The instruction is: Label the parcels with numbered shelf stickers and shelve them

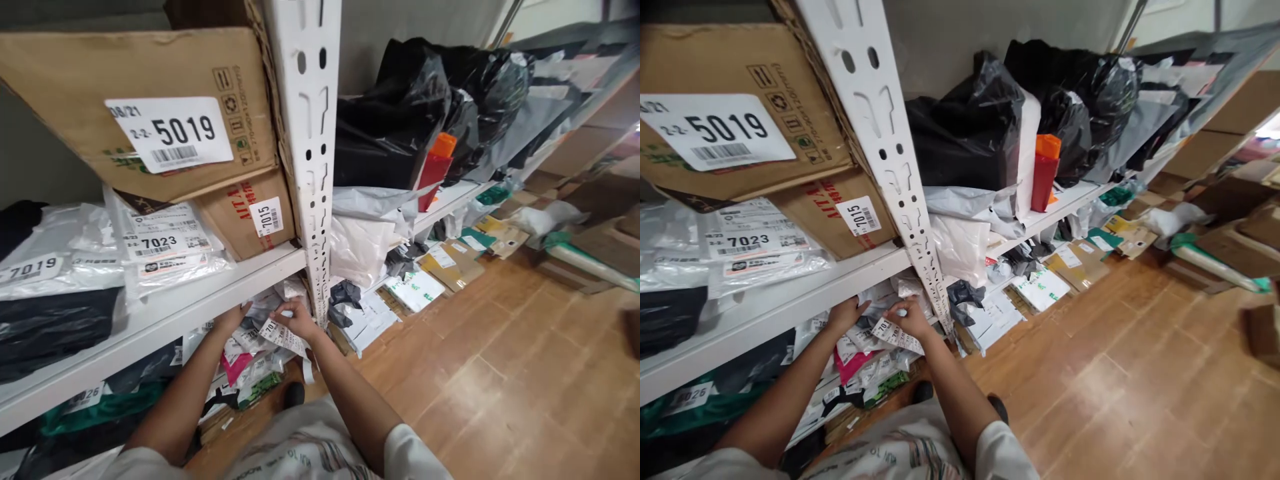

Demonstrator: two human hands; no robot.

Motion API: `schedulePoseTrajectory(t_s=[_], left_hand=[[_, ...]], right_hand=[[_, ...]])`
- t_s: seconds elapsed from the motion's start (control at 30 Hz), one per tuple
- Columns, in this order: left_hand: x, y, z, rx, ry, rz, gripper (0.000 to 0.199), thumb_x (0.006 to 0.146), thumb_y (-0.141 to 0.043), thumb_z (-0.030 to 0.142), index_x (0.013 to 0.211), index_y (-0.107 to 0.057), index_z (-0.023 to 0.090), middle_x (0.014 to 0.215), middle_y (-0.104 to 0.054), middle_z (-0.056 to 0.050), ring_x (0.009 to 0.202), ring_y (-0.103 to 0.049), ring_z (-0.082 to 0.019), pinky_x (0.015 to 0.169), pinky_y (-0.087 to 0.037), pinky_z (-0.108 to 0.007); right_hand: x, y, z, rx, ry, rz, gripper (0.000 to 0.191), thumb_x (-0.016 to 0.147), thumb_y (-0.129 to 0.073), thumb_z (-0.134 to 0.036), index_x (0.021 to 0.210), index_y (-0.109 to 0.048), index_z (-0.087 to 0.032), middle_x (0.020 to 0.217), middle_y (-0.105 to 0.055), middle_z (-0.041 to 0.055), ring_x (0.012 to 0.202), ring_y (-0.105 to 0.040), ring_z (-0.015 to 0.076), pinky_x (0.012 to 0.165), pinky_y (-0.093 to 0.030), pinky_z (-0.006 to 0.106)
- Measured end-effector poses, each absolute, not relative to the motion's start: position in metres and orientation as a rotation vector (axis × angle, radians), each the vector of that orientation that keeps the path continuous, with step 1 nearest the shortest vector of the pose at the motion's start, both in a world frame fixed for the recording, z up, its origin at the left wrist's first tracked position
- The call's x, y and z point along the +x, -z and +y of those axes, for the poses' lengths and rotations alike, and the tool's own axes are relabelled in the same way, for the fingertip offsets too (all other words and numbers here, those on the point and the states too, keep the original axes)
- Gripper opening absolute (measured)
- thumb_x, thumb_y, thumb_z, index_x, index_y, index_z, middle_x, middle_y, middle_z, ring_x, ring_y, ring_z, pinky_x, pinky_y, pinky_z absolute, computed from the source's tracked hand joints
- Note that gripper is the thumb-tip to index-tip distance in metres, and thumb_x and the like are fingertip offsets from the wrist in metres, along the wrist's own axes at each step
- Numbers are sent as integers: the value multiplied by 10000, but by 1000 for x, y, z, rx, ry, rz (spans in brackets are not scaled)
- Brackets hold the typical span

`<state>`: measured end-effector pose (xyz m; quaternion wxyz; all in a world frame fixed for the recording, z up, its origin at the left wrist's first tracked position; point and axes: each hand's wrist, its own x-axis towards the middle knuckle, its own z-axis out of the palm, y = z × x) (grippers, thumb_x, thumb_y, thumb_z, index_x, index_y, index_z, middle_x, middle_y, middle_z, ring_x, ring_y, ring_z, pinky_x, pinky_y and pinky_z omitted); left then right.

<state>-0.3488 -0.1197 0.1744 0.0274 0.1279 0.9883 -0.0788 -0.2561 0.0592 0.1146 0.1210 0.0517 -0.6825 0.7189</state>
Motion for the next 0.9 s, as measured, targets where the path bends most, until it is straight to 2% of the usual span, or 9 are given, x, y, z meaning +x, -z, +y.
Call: schedulePoseTrajectory(t_s=[0.17, 0.43, 0.6, 0.73, 0.9], left_hand=[[-347, -181, -121, 488, 368, 2978, 403, 870, -448, 469, 798, -690, 154, 969, -704, -131, 957, -631, -277, 869, -448, -337], [-349, -178, -128, 546, 352, 2959, 414, 874, -409, 469, 815, -688, 169, 946, -706, -112, 982, -640, -260, 814, -471, -296], [-350, -176, -132, 568, 322, 2967, 438, 869, -399, 482, 791, -686, 161, 893, -709, -117, 952, -649, -272, 814, -473, -310], [-350, -175, -134, 577, 279, 2962, 461, 871, -383, 485, 805, -690, 147, 894, -711, -127, 954, -650, -278, 822, -471, -318], [-347, -175, -136, 569, 209, 2955, 460, 853, -400, 502, 779, -698, 159, 914, -712, -118, 947, -653, -267, 789, -483, -305]], right_hand=[[-256, -115, 60, 167, -2106, -1973, 359, 735, -674, -546, 609, -690, -210, 605, -636, 3, 652, -544, 172, 729, -404, 311], [-255, -116, 59, 116, -2034, -1983, 319, 744, -703, -485, 611, -696, -195, 669, -589, 15, 778, -535, 192, 830, -381, 339], [-253, -117, 59, 125, -2032, -1991, 273, 750, -713, -441, 627, -700, -197, 660, -578, 10, 792, -530, 194, 837, -381, 336], [-252, -116, 60, 147, -2048, -1986, 250, 739, -727, -415, 624, -698, -195, 735, -580, 24, 840, -536, 205, 851, -384, 343], [-250, -118, 63, 183, -2110, -1936, 213, 721, -738, -375, 611, -692, -199, 733, -561, 18, 849, -540, 203, 889, -374, 349]])
